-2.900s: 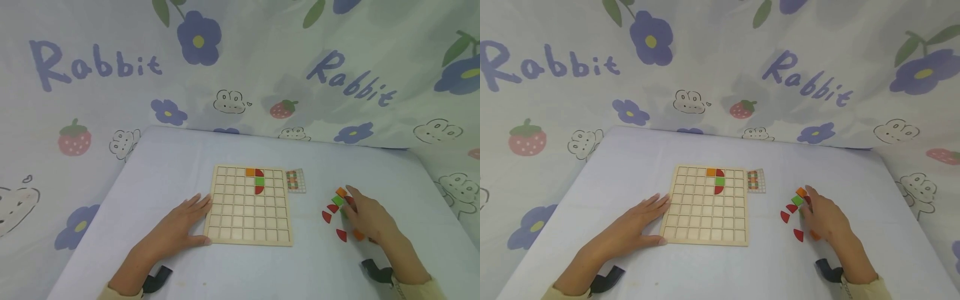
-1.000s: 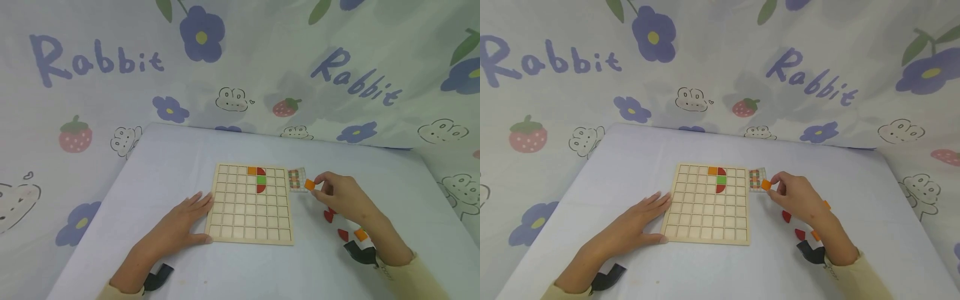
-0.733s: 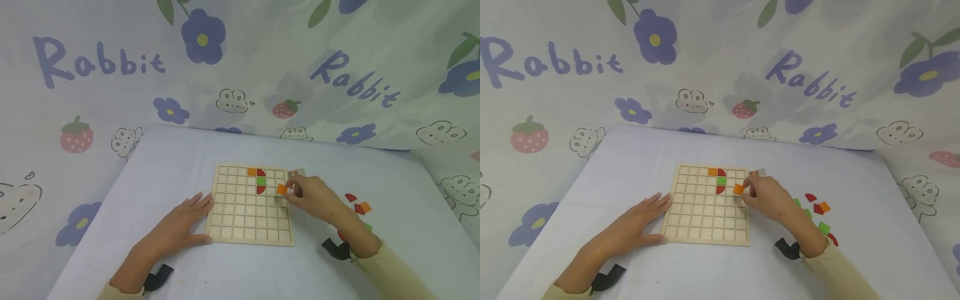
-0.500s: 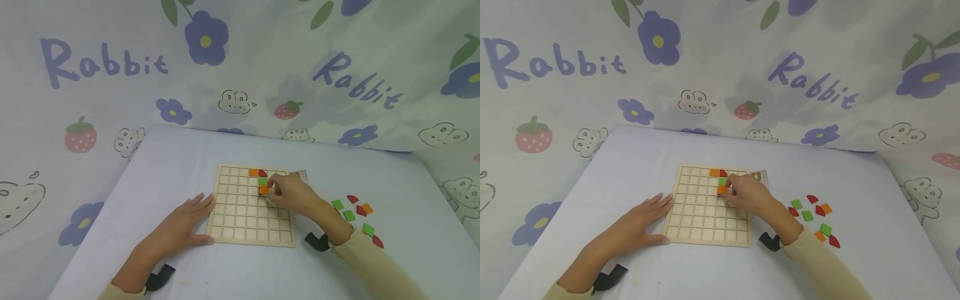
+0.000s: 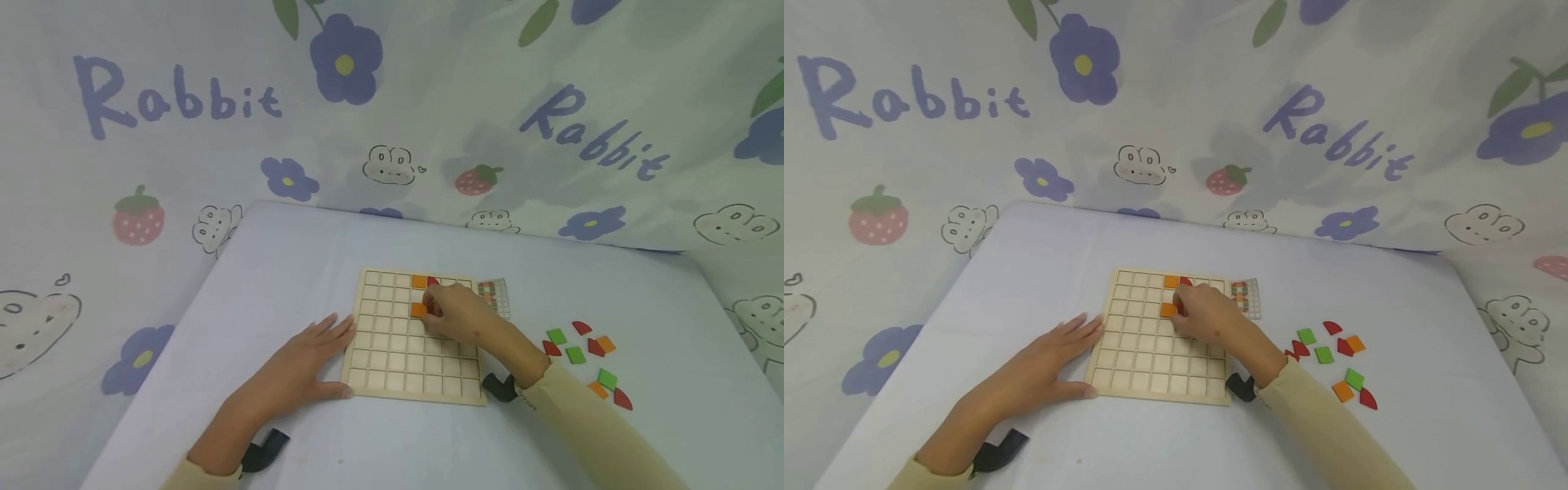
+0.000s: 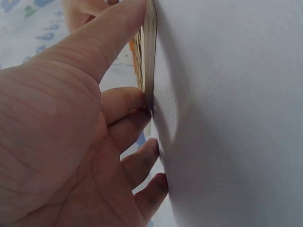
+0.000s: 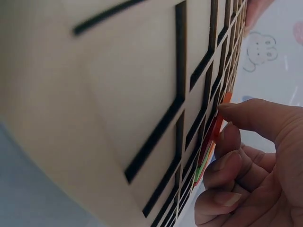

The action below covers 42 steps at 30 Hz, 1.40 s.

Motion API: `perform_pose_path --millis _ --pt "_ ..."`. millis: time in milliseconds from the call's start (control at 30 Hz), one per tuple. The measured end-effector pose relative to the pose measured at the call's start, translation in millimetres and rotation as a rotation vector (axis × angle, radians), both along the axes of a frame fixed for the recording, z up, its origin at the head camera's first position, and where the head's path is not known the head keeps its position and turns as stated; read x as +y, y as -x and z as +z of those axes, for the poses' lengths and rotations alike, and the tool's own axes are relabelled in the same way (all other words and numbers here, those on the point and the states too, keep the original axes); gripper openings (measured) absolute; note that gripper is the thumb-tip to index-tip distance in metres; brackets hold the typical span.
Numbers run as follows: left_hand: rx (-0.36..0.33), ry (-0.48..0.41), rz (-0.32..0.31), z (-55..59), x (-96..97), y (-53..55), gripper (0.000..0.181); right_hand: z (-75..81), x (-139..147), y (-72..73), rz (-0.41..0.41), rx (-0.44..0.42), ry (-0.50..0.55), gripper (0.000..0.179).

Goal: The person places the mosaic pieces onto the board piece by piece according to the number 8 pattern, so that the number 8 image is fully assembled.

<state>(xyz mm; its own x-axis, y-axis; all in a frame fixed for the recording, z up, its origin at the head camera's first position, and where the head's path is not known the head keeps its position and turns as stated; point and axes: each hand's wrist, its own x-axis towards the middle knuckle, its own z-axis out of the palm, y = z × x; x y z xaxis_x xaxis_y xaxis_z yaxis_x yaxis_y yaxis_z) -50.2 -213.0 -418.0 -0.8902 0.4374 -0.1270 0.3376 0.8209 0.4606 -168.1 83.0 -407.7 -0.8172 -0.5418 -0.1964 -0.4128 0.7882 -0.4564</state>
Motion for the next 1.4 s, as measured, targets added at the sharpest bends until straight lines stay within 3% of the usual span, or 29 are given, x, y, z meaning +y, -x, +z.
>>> perform_pose_path --millis 567,900,1033,1400 --pt "-0.003 0.002 0.0 1.0 1.9 0.7 0.099 -3.1 5.7 -2.2 -0.009 0.024 0.04 0.016" --pt "-0.005 -0.008 0.012 1.2 1.5 -0.6 0.1 -4.5 8.4 -5.9 -0.004 0.024 0.029 0.025" --pt "-0.006 -0.002 0.016 0.4 2.1 -0.3 0.101 -0.4 14.0 -10.8 0.014 0.028 0.028 0.032" --pt "-0.029 -0.004 0.03 2.1 3.3 -1.0 0.101 5.3 45.1 -28.7 -0.011 0.013 0.065 0.03"
